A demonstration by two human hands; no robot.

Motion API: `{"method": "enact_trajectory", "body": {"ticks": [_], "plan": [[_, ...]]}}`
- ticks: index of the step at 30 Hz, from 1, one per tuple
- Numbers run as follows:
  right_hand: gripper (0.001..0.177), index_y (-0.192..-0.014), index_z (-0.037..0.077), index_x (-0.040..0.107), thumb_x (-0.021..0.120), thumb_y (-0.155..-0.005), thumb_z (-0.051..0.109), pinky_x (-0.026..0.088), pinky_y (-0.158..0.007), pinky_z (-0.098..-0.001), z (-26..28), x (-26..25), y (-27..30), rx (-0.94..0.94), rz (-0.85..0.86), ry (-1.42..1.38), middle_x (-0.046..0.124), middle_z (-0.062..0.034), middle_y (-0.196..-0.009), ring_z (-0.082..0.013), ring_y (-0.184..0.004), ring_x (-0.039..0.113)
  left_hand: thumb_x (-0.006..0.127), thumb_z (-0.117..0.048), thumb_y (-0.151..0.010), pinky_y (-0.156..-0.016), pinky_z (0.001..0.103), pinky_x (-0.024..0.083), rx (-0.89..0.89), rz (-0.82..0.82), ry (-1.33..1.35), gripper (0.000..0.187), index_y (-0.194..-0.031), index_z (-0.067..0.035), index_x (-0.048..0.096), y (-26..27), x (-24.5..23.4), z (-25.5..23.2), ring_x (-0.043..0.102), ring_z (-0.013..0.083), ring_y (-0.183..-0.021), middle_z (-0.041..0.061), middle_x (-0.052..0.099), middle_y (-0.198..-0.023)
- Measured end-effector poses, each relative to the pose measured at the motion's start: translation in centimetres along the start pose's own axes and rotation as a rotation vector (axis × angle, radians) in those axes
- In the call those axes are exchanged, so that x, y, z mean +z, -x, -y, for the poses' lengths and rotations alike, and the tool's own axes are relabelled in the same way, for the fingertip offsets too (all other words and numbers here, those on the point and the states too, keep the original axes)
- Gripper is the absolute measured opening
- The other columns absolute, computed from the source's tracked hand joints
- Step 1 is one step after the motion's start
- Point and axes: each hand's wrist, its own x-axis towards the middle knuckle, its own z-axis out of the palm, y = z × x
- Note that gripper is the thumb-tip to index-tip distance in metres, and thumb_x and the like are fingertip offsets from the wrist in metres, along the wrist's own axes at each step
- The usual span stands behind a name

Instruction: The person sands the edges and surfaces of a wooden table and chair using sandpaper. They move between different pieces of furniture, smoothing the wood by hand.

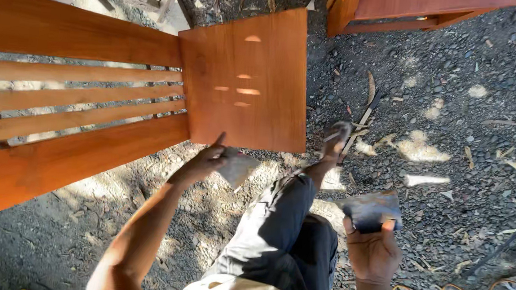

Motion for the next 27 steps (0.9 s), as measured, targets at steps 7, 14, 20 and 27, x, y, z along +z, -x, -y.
{"method": "enact_trajectory", "body": {"ticks": [7,14,20,27], "plan": [[0.051,-0.153,0.016,0.053,0.063,-0.107,0.037,0.046,-0.108,-0.0571,6.4,6.5,-4.2,-0.081,-0.007,0.052,0.060,-0.0086,-0.147,-0.0326,-0.135,0.056,0.065,-0.022,-0.105,-0.109,0.033,0.045,0.230,0.063,0.613,0.040,-0.138,-0.006,0.050,-7.4,8.7,-4.7,0.036,0.0219,-0.144,0.019,0.031,-0.160],[0.062,-0.149,0.017,0.047,0.064,-0.095,0.042,0.037,-0.111,-0.0698,10.3,16.4,-9.1,0.061,-0.029,0.103,0.060,-0.0089,-0.143,-0.0359,-0.134,0.053,0.057,0.002,-0.097,-0.098,0.031,0.053,0.110,-0.274,0.379,0.047,-0.144,-0.001,0.050,-10.4,11.3,-14.6,0.064,0.0189,-0.118,0.008,0.067,-0.126],[0.057,-0.146,0.009,0.051,0.066,-0.102,0.041,0.036,-0.113,-0.0698,13.3,19.0,-15.1,0.183,0.148,-0.022,0.060,-0.0161,-0.143,-0.0405,-0.135,0.053,0.051,-0.007,-0.102,-0.082,0.029,0.062,-0.128,-0.141,0.694,0.030,-0.131,-0.005,0.061,-12.7,12.1,-22.6,0.068,0.0123,-0.094,0.005,0.068,-0.107],[0.047,-0.137,0.005,0.056,0.064,-0.099,0.033,0.042,-0.112,-0.0610,17.6,20.6,-22.5,0.270,-0.034,0.084,0.065,-0.0150,-0.135,-0.0366,-0.128,0.059,0.052,-0.007,-0.107,-0.080,0.025,0.056,-0.023,-0.291,0.534,0.019,-0.121,0.000,0.064,-18.2,13.9,-27.0,0.062,0.0095,-0.088,0.003,0.067,-0.097]]}}
